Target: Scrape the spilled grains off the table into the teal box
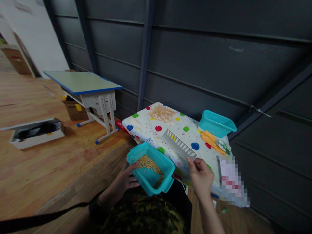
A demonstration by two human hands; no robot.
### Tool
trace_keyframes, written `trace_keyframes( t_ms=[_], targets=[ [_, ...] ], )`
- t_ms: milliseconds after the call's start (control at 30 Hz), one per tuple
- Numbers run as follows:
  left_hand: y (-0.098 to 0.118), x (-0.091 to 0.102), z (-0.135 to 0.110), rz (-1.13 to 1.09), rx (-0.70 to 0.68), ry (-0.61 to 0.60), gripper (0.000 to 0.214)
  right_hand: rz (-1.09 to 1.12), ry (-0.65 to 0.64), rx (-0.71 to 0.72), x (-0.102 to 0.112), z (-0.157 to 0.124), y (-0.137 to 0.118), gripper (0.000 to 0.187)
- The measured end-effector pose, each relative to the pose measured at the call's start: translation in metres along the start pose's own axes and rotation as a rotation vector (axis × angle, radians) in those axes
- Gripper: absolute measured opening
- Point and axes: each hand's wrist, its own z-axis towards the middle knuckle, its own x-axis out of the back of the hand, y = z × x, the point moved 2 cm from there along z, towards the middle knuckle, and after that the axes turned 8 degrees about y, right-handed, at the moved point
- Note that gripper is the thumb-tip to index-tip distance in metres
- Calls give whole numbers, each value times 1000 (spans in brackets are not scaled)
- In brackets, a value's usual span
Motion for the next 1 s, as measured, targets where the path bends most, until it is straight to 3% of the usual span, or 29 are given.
trace_keyframes(
  t_ms=[233,467,567,767,867,1000],
  targets=[
    [-4,6,12,25,7,-26,107,-18,-74,40,-32,19,-2,59],
    [5,4,-1,-3,-46,6,107,95,-179,-36,-20,9,2,54],
    [6,2,-4,-1,-39,0,103,123,-140,-46,-15,12,5,55],
    [3,4,2,-4,-30,12,108,-42,83,-5,-14,46,17,63],
    [2,6,6,9,-20,2,110,-119,98,6,-13,56,23,66],
    [1,7,7,15,-21,-11,111,-188,59,40,-5,50,28,68]
  ],
)
